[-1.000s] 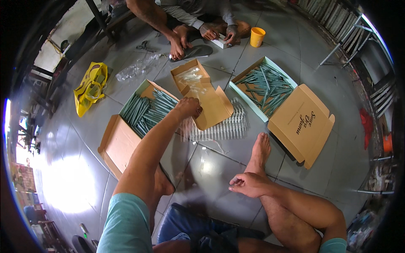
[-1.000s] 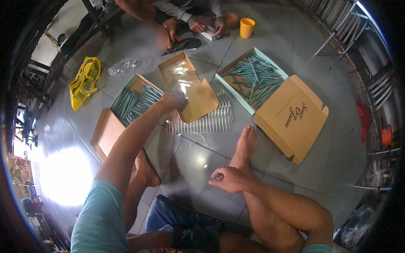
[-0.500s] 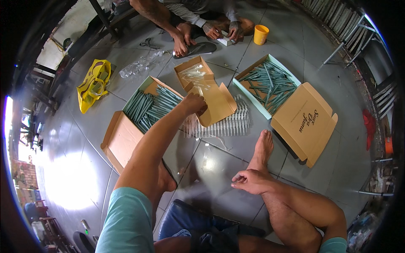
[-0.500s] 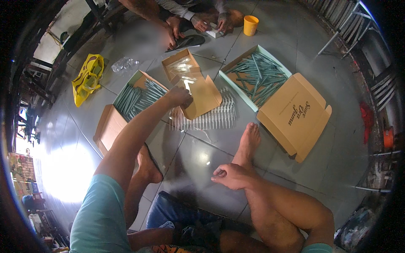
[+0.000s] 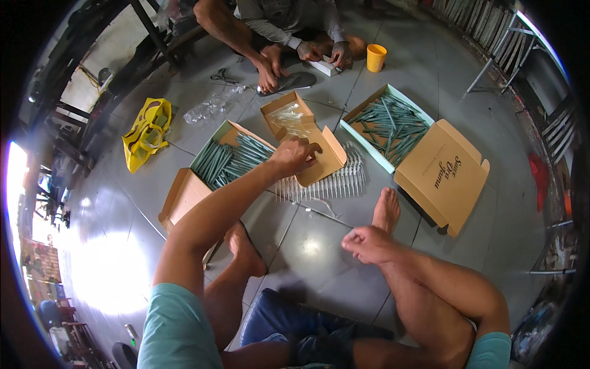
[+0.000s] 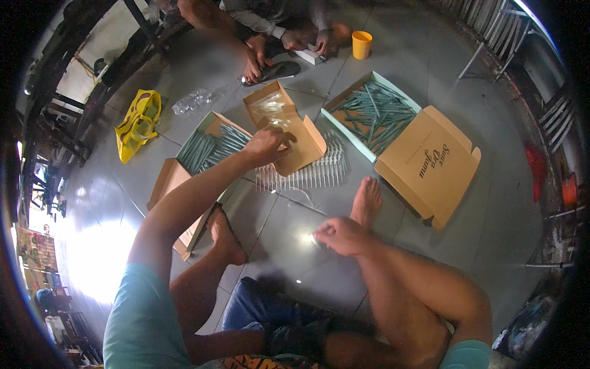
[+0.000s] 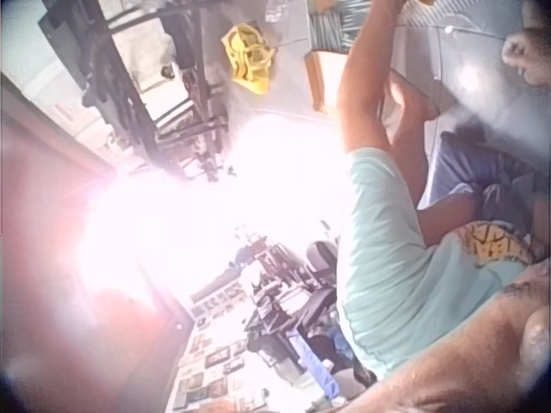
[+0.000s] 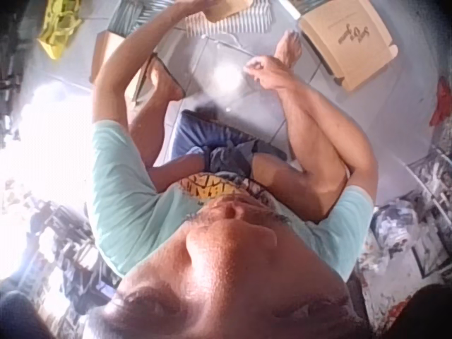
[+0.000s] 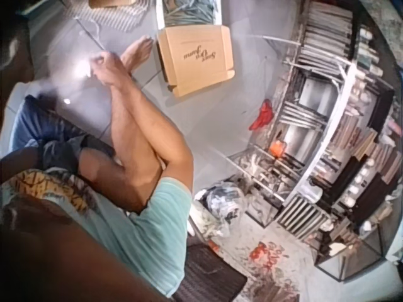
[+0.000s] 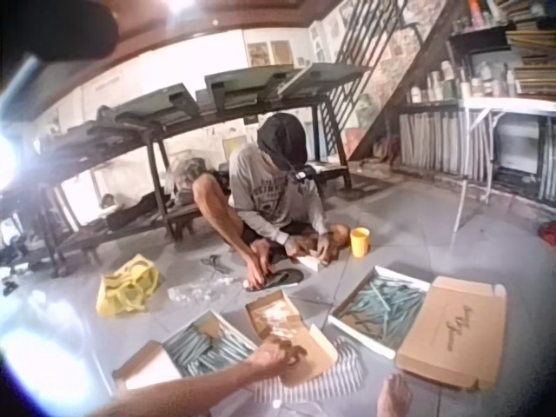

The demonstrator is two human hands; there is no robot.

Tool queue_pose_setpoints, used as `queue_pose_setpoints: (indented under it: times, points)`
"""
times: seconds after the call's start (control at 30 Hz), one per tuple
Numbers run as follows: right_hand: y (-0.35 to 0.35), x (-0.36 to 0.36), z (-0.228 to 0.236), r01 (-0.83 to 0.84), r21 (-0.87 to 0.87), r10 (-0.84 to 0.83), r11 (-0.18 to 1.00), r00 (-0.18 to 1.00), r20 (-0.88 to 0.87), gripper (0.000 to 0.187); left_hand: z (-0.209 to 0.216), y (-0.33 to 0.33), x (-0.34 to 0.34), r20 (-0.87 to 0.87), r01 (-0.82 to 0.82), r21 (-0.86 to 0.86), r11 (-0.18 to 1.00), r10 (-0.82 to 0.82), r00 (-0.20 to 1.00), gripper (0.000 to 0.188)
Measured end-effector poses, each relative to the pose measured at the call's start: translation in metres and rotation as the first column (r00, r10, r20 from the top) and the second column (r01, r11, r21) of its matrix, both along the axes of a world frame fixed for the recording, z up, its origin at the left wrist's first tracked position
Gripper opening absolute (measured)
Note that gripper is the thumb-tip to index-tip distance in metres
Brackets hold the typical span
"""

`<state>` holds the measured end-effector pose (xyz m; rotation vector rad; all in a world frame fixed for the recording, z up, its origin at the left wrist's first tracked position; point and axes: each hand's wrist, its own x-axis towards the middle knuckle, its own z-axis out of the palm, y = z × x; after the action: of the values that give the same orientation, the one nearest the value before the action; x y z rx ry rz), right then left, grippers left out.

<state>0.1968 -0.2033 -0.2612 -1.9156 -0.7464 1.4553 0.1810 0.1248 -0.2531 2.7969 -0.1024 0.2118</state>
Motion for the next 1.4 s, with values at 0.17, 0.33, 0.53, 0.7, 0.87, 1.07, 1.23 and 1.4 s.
queue_pose_setpoints:
  times: [0.17, 0.33, 0.53, 0.7, 0.87, 1.07, 1.23, 1.4]
  points:
    - [0.035, 0.013, 0.048, 0.371, 0.119, -0.317, 0.921, 0.891, -0.324, 0.053, 0.082, -0.039, -0.068, 0.265, 0.153, -0.011, 0.988, -0.145, 0.953, 0.018]
    - [0.058, 0.001, 0.140, 0.343, 0.485, -0.299, 0.804, 0.939, -0.168, 0.063, 0.155, -0.080, -0.124, -0.073, -0.247, -0.540, 0.804, 0.248, 0.966, 0.027]
    - [0.066, -0.031, 0.225, 0.065, 0.759, -0.276, 0.647, 0.949, 0.153, 0.049, 0.221, -0.125, -0.173, -0.194, -0.334, -0.798, 0.502, 0.311, 0.931, 0.030]
    - [0.062, -0.046, 0.256, 0.143, 0.643, -0.172, 0.753, 0.985, -0.018, 0.030, 0.227, -0.138, -0.187, -0.052, -0.266, -0.830, 0.490, 0.406, 0.913, 0.029]
    - [0.061, -0.052, 0.269, 0.128, 0.646, -0.130, 0.753, 0.991, -0.044, 0.019, 0.237, -0.142, -0.192, 0.047, -0.298, -0.712, 0.636, 0.466, 0.884, 0.027]
    - [0.065, -0.060, 0.274, -0.099, 0.679, -0.171, 0.727, 0.932, 0.319, 0.023, 0.245, -0.147, -0.203, 0.113, -0.253, -0.742, 0.621, 0.488, 0.865, 0.031]
    - [0.067, -0.078, 0.274, -0.041, 0.758, -0.254, 0.651, 0.929, 0.269, 0.025, 0.251, -0.152, -0.206, 0.043, -0.282, -0.743, 0.608, 0.463, 0.886, 0.036]
    - [0.070, -0.077, 0.261, 0.184, 0.812, -0.307, 0.554, 0.952, -0.006, 0.025, 0.240, -0.156, -0.201, 0.075, -0.251, -0.732, 0.633, 0.441, 0.894, 0.034]
